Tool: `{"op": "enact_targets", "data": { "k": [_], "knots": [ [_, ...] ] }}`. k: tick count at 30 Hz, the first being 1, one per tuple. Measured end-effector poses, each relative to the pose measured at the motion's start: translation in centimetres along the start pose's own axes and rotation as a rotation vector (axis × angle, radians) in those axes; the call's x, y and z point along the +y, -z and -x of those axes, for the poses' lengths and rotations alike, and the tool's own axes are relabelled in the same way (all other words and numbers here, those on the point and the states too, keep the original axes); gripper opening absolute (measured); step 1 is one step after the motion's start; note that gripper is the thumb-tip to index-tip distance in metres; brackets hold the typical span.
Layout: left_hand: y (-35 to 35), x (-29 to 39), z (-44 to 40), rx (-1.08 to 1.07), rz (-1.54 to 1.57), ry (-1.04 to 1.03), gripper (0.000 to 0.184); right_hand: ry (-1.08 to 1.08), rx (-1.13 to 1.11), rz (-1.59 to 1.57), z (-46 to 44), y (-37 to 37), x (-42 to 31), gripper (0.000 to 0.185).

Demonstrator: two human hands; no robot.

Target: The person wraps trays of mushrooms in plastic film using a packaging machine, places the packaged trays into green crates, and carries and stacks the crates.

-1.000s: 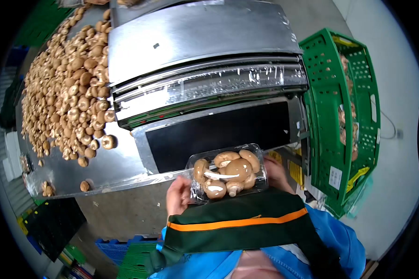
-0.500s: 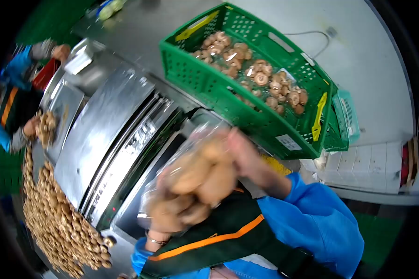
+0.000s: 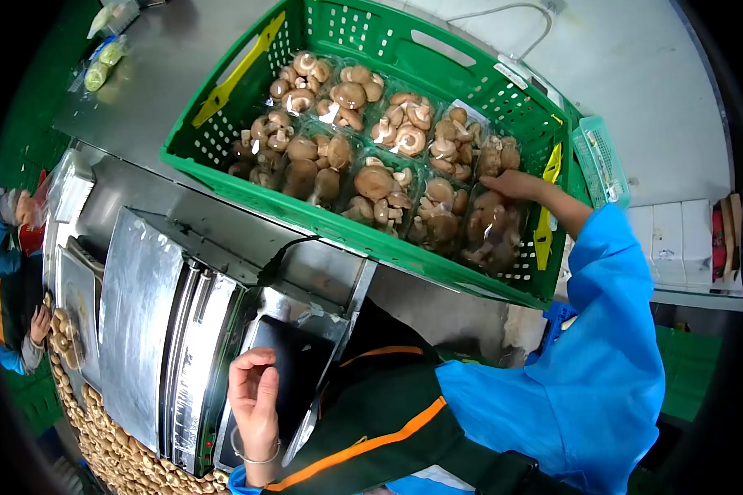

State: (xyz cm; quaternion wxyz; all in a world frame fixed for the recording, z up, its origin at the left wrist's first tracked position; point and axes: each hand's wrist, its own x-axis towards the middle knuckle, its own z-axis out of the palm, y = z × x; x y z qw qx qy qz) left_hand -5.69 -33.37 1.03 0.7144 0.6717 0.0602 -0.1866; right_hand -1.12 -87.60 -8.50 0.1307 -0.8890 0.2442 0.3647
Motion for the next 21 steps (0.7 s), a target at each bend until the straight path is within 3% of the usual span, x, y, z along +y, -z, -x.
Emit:
{"op": "enact_targets", "data": {
  "k": [4, 5, 8, 10, 12, 14, 16, 18, 20, 21],
  "knots": [
    [0.3, 0.8, -0.5, 0.048, -0.104, 0.021, 0.015, 0.086, 0.377, 0.365, 5.2, 0.2, -3.2, 0.061],
    [0.6, 1.0, -0.7, 0.052, -0.137, -0.011, 0.015, 0.124, 0.369, 0.397, 7.7, 1.9, -5.0, 0.062],
    [0.8, 2.0, -2.0, 0.040, -0.180, -0.048, 0.014, 0.240, -0.370, 0.190, 10.6, 3.0, -7.6, 0.065],
    [0.1, 2.9, -3.8, 0.002, -0.187, -0.102, 0.010, 0.323, -0.329, 0.426, 7.3, -3.0, -5.6, 0.067],
    [-0.9, 4.4, -5.8, -0.094, -0.320, -0.237, 0.011, 0.224, -0.270, 0.431, 6.5, -5.1, -5.2, 0.064],
    [-1.2, 7.0, -8.0, -0.176, -0.693, -0.490, 0.016, 0.177, -0.237, 0.411, 7.6, -3.9, -5.6, 0.062],
    [-2.0, 10.2, -10.8, -0.152, -0.997, -0.608, 0.029, 0.188, -0.225, 0.355, 10.9, -0.4, -5.9, 0.060],
    [-1.4, 11.9, -15.7, -0.081, -1.260, -0.811, 0.046, 0.274, 0.323, -0.123, 12.0, 1.0, -3.8, 0.058],
    [0.5, 11.4, -22.6, 0.122, -1.365, -0.834, 0.057, 0.123, 1.146, -0.035, 13.7, 0.8, -0.9, 0.056],
    [1.0, 10.8, -25.9, 0.236, -1.419, -0.759, 0.062, 0.024, 1.050, -0.379, 13.2, -0.3, -0.1, 0.058]
  ]
}}
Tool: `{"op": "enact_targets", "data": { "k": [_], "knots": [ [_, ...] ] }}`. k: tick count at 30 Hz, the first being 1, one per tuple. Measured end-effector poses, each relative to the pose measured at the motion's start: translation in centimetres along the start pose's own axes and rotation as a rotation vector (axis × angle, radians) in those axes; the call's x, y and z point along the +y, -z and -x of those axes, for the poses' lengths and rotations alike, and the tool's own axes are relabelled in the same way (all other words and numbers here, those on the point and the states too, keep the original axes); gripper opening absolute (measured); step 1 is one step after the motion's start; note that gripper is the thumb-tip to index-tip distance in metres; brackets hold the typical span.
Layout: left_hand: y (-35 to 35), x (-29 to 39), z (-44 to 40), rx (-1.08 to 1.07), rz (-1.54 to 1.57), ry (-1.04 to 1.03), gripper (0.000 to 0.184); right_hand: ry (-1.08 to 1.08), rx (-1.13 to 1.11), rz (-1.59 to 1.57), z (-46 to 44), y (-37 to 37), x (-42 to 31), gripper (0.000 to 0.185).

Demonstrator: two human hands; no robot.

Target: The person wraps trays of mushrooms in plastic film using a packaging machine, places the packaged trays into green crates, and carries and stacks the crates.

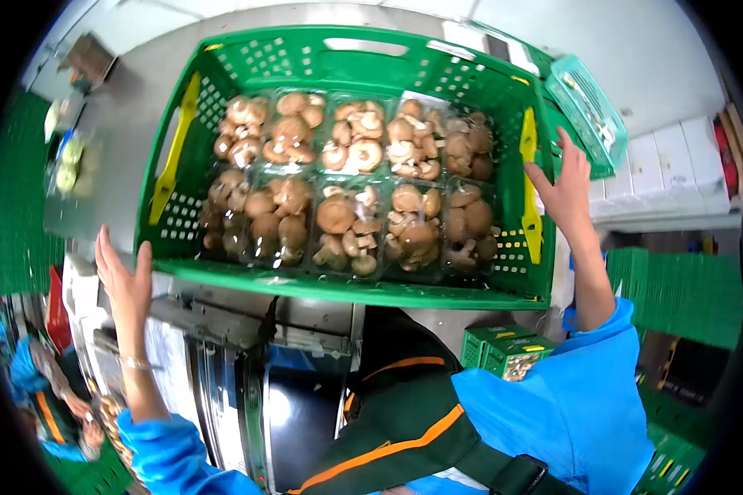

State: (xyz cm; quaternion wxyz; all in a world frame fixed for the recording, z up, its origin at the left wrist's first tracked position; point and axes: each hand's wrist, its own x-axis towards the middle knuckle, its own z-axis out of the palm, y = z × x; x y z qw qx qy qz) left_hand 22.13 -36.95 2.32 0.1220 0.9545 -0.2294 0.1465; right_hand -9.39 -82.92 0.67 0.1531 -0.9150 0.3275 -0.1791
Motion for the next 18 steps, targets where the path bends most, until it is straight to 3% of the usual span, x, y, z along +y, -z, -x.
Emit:
{"op": "enact_targets", "data": {
  "k": [1, 2, 3, 4, 5, 6, 7, 9, 13, 15, 17, 18],
  "knots": [
    [-2.8, -3.3, -2.0, -0.149, -0.013, 0.119, 0.066, -0.263, -0.052, -0.229, 0.8, -1.1, 1.5, 0.061],
    [-5.4, -6.4, -3.6, -0.267, 0.167, 0.204, 0.063, -0.532, -0.085, -0.458, 1.7, -1.4, 2.8, 0.064],
    [-5.1, -5.4, -4.9, -0.634, 0.683, 0.425, 0.045, -0.754, -0.275, -0.812, 1.7, -0.7, 2.9, 0.075],
    [-6.1, -6.9, -5.9, -0.664, 0.514, 0.386, 0.032, -0.712, -0.153, -0.917, 2.5, -2.8, 5.6, 0.078],
    [-6.0, -5.9, -5.9, -0.633, 0.635, 0.383, 0.026, -0.720, -0.048, -0.831, 2.6, -2.0, 2.9, 0.079],
    [-7.8, -9.6, -6.8, -0.645, 0.573, 0.342, 0.023, -0.647, -0.029, -0.932, 3.0, -2.4, 2.4, 0.069],
    [-6.9, -7.5, -6.2, -0.503, 0.624, 0.316, 0.020, -0.558, -0.006, -1.036, 3.2, -2.7, 2.6, 0.061],
    [-5.9, -8.1, -8.1, -0.506, 0.333, 0.196, 0.028, -0.574, -0.006, -1.153, 4.1, -3.2, 3.1, 0.056],
    [-5.3, -10.4, -9.1, -0.306, 0.400, 0.117, 0.037, -0.607, 0.209, -1.381, 10.6, -1.3, 0.0, 0.056],
    [-1.9, -8.4, -9.2, -0.250, 0.329, -0.090, 0.039, -0.583, 0.258, -1.339, 15.9, 1.8, 0.0, 0.059],
    [2.6, -5.8, -7.3, -0.326, 0.424, -0.163, 0.035, -0.608, 0.347, -1.266, 23.6, 4.0, 1.2, 0.063],
    [0.4, -5.2, -10.0, -0.352, 0.429, -0.230, 0.032, -0.653, 0.397, -1.128, 22.4, 2.1, -2.4, 0.065]
  ]
}}
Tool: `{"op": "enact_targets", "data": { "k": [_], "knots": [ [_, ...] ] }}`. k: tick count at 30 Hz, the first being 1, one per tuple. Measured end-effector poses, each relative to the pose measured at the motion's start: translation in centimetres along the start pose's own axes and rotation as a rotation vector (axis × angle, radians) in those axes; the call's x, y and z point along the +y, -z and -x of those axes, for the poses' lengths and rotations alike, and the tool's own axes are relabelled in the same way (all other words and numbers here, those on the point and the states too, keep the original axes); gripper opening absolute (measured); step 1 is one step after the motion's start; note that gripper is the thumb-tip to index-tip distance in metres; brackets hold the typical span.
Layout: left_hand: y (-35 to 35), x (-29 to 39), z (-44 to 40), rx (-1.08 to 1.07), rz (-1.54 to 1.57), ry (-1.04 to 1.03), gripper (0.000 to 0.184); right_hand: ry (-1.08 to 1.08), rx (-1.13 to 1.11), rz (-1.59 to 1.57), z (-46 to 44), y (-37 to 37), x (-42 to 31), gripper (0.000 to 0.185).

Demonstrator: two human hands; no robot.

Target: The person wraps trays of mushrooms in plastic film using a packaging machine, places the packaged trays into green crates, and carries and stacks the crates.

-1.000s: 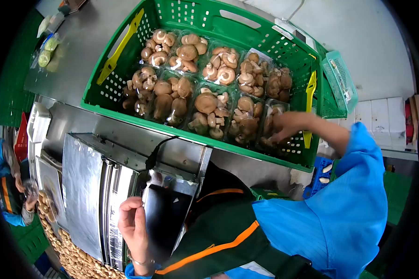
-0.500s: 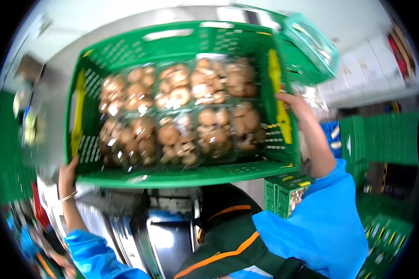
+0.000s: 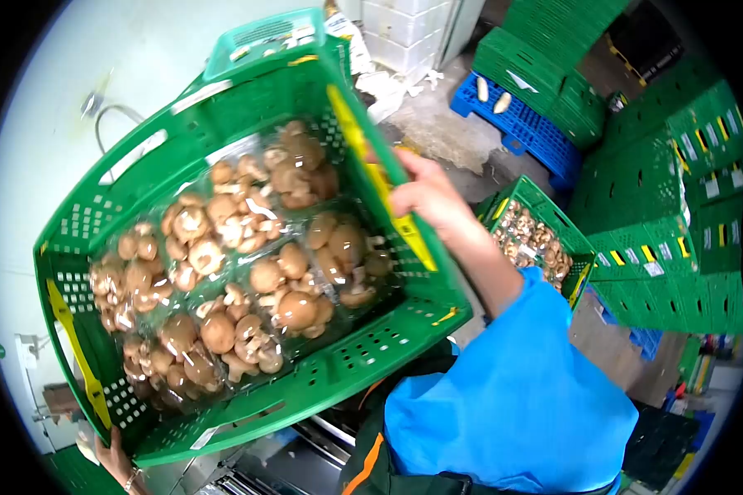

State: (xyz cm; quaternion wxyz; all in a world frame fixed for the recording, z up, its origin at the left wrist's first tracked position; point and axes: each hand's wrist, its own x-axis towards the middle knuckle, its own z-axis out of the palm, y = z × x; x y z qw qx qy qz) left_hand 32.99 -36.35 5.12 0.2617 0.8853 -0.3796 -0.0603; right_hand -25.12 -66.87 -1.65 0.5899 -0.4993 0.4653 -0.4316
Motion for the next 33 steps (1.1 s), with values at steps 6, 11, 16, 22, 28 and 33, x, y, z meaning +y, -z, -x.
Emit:
{"op": "enact_targets", "data": {
  "k": [6, 11, 16, 22, 28, 33],
  "knots": [
    [-5.1, 18.5, 11.4, -0.058, 0.006, -0.454, 0.020, -0.189, 0.377, 0.233, 18.2, 16.6, 2.8, 0.046],
    [-20.4, 35.8, 18.1, -0.302, -0.186, -0.735, 0.021, -0.434, 0.850, 0.176, 29.7, 37.4, 9.1, 0.031],
    [-39.9, 41.4, 28.9, -0.509, -0.114, -0.916, 0.018, -0.486, 1.242, 0.168, 44.5, 50.5, 17.7, 0.009],
    [-56.9, 48.3, 38.4, -0.732, 0.070, -0.872, 0.022, -0.635, 1.657, 0.295, 56.0, 60.3, 28.4, 0.010],
    [-67.7, 49.8, 43.8, -0.665, 0.274, -0.810, 0.032, -0.820, 1.744, 0.110, 50.9, 62.2, 30.7, 0.036],
    [-73.9, 48.0, 47.7, -0.631, 0.333, -0.694, 0.040, -0.757, 1.533, -0.188, 50.2, 70.4, 37.6, 0.048]
  ]
}}
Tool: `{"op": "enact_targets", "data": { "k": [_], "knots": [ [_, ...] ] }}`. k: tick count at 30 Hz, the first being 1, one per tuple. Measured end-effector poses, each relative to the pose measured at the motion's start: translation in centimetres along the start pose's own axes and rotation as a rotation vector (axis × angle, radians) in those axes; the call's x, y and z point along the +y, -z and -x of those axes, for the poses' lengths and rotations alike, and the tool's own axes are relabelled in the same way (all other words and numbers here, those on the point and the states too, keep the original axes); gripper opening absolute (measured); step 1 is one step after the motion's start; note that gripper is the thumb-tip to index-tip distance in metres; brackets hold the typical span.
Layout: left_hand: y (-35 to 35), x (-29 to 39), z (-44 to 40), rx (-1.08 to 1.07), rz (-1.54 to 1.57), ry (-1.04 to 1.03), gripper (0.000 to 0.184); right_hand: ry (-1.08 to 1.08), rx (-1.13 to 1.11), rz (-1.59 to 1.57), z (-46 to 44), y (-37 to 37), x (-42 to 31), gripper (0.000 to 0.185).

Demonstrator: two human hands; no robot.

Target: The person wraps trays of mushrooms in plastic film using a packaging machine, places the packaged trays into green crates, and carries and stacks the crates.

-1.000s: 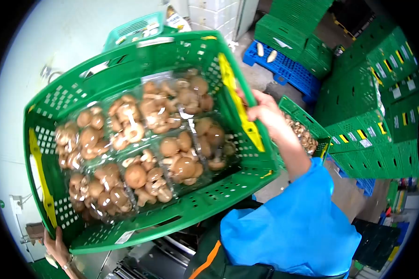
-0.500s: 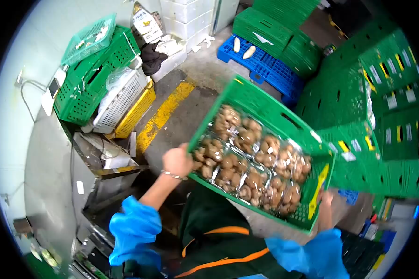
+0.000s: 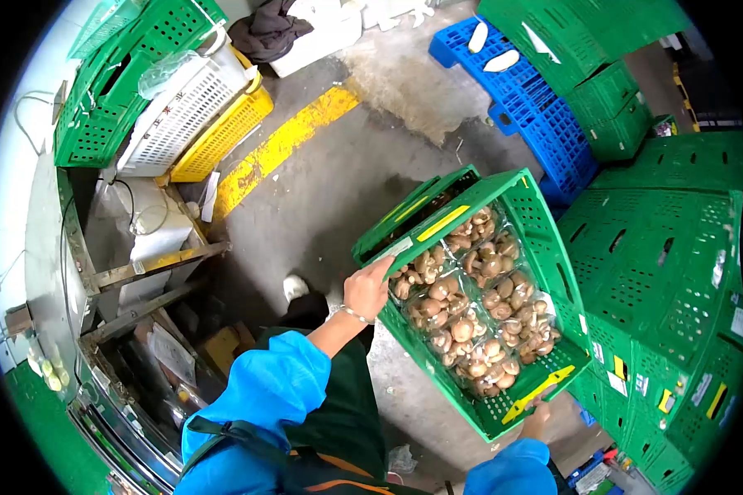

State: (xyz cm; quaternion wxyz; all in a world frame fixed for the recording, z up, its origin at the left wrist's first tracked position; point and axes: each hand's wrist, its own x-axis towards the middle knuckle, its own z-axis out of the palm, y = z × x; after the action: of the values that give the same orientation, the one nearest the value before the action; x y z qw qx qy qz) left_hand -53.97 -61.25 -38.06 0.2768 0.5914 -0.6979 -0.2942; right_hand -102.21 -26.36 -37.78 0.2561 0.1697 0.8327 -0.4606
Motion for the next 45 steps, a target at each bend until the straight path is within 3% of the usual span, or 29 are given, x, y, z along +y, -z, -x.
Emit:
{"op": "enact_targets", "data": {
  "k": [3, 6, 10, 11, 13, 14, 15, 16, 17, 18, 21, 24, 26, 27, 28, 30, 31, 32, 34, 35, 36, 38, 40, 42, 45],
  "knots": [
    [0.0, 0.0, 0.4, -0.040, 0.050, 0.041, 0.042, -0.012, -0.118, 0.120, -0.7, 1.1, -0.1, 0.048],
    [0.7, 0.9, -0.3, -0.008, 0.149, 0.072, 0.039, -0.097, -0.008, 0.002, 2.0, -0.7, -1.6, 0.041],
    [2.2, 0.4, -0.9, 0.010, 0.178, 0.116, 0.036, -0.085, 0.040, -0.052, 4.6, -3.8, -2.9, 0.052],
    [2.6, -0.2, -1.0, -0.004, 0.171, 0.126, 0.038, -0.021, 0.003, 0.070, 4.8, -4.2, -3.0, 0.052],
    [3.4, -0.7, -1.6, -0.078, 0.183, 0.096, 0.043, -0.091, -0.068, 0.339, 2.3, -3.3, -3.1, 0.061],
    [3.8, -1.1, -1.9, -0.157, 0.183, 0.034, 0.049, -0.120, -0.038, 0.658, 2.5, -4.4, -4.0, 0.063],
    [4.0, -1.3, -2.0, -0.206, 0.174, 0.013, 0.051, -0.015, 0.293, 0.919, 3.0, -6.9, -3.8, 0.065],
    [4.3, -1.5, -2.3, -0.254, 0.165, -0.012, 0.053, 0.334, 0.353, 1.384, 9.1, -12.9, -7.0, 0.063],
    [5.0, -1.8, -2.6, -0.351, 0.178, -0.018, 0.057, 0.628, 0.267, 1.274, 11.7, -16.9, -8.0, 0.053],
    [6.0, -1.5, -3.1, -0.444, 0.156, 0.016, 0.056, 0.758, 0.165, 1.082, 14.7, -21.4, -9.0, 0.057],
    [9.6, -3.6, -3.4, -0.750, 0.259, 0.096, 0.053, 0.458, -0.297, 0.441, 25.7, -37.8, -11.0, 0.068],
    [16.1, -7.7, -5.6, -0.829, 0.188, 0.028, 0.046, 0.202, -0.386, 0.486, 33.7, -49.7, -12.1, 0.083],
    [22.8, -12.5, -10.9, -0.919, 0.005, 0.068, 0.036, 0.494, -0.200, 0.745, 30.7, -50.9, -9.1, 0.068],
    [25.1, -13.9, -12.9, -0.835, -0.086, 0.040, 0.032, 0.620, -0.070, 0.876, 29.3, -51.3, -7.6, 0.060],
    [26.8, -14.7, -14.9, -0.744, -0.171, 0.022, 0.029, 0.581, -0.203, 0.748, 28.8, -50.8, -7.9, 0.057],
    [28.9, -15.0, -19.0, -0.795, -0.406, 0.092, 0.026, 0.551, -0.232, 0.789, 29.9, -50.7, -9.0, 0.057],
    [29.3, -14.8, -20.6, -0.743, -0.397, -0.002, 0.024, 0.575, -0.222, 0.835, 30.9, -50.6, -9.4, 0.060],
    [29.3, -13.9, -22.1, -0.826, -0.355, 0.006, 0.023, 0.552, -0.268, 0.862, 30.8, -50.4, -9.5, 0.063],
    [27.5, -11.0, -25.1, -0.959, -0.279, -0.020, 0.021, 0.548, -0.340, 0.875, 30.0, -49.5, -9.2, 0.068],
    [26.2, -9.5, -26.6, -0.930, -0.206, -0.071, 0.021, 0.590, -0.332, 0.755, 31.3, -49.7, -10.1, 0.079],
    [24.8, -8.6, -27.4, -0.910, -0.127, -0.127, 0.020, 0.684, -0.326, 0.837, 29.6, -49.2, -8.4, 0.085],
    [21.3, -7.2, -29.9, -0.891, -0.028, -0.262, 0.018, 0.363, -0.306, 1.045, 25.4, -49.8, -4.8, 0.081],
    [18.7, -4.0, -34.3, -0.898, 0.013, -0.272, 0.015, 0.289, -0.406, 1.237, 27.7, -51.0, -8.3, 0.049],
    [16.2, -0.2, -41.1, -1.010, -0.150, -0.245, 0.019, 0.682, -0.672, 1.898, 27.1, -51.5, -10.2, 0.039],
    [13.2, 6.3, -53.2, -0.945, -0.225, -0.405, 0.031, 0.438, -0.671, 1.487, 25.5, -52.1, -13.8, 0.030]
  ]
}}
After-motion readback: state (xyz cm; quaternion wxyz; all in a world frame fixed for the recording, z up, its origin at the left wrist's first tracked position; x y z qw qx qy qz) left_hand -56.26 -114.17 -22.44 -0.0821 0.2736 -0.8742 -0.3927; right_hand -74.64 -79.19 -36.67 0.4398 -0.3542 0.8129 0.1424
